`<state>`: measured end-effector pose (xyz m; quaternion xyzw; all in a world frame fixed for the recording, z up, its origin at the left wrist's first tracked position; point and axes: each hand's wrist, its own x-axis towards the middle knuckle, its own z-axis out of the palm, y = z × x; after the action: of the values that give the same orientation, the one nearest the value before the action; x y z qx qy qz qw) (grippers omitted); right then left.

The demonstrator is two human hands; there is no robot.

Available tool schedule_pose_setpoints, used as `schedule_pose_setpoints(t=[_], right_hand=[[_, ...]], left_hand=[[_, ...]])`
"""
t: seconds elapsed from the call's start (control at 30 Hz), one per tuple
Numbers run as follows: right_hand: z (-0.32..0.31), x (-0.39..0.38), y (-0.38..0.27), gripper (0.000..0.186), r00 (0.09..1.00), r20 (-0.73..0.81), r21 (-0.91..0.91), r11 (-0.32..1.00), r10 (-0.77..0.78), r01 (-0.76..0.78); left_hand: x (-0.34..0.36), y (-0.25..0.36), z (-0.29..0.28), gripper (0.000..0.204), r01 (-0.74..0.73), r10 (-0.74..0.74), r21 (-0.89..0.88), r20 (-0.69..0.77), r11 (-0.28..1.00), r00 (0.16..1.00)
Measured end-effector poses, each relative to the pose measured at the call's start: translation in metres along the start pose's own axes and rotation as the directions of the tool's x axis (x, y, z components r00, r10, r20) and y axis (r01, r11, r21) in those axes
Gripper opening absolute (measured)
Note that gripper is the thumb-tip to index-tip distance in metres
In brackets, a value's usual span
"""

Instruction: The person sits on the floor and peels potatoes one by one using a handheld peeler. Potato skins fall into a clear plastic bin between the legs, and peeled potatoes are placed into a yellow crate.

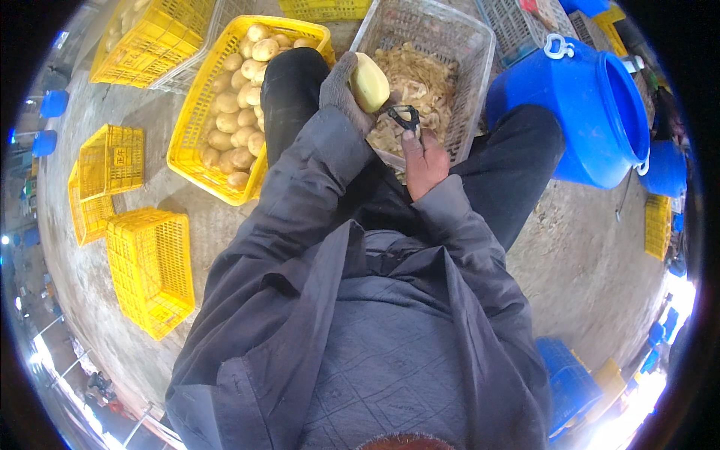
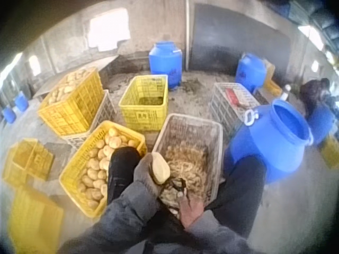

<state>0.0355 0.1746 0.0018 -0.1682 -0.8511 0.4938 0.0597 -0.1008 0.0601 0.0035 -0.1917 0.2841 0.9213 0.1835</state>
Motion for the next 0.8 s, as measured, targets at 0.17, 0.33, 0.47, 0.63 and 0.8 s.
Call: schedule_pose_setpoints(t=[0.17,0.33,0.47,0.63,0.8], right_hand=[[0.006,0.017,0.019,0.038,0.983,0.059,0.04,0.984,0.174,-0.176],[0.011,0.02,0.041,0.03,0.98,0.021,0.36,0.913,0.197,-0.191],[0.011,0.023,0.052,0.026,0.989,0.016,0.367,0.92,0.144,-0.14],[0.009,0.021,0.045,0.025,0.988,0.006,0.472,0.871,0.152,-0.137],[0.004,0.019,0.039,0.027,0.988,-0.07,0.412,0.906,0.14,-0.1]], left_hand=[[-0.003,0.002,-0.006,0.048,0.116,-0.107,-0.091,0.107,0.989,0.989],[-0.004,0.001,-0.003,0.044,0.05,-0.047,-0.006,0.244,0.999,0.969],[0.0,0.0,-0.01,0.053,-0.019,-0.012,0.07,0.422,0.997,0.906],[0.0,-0.004,-0.01,0.058,-0.089,0.014,0.125,0.509,0.988,0.861],[-0.003,-0.011,-0.004,0.043,-0.042,0.031,0.018,0.409,0.999,0.912]])
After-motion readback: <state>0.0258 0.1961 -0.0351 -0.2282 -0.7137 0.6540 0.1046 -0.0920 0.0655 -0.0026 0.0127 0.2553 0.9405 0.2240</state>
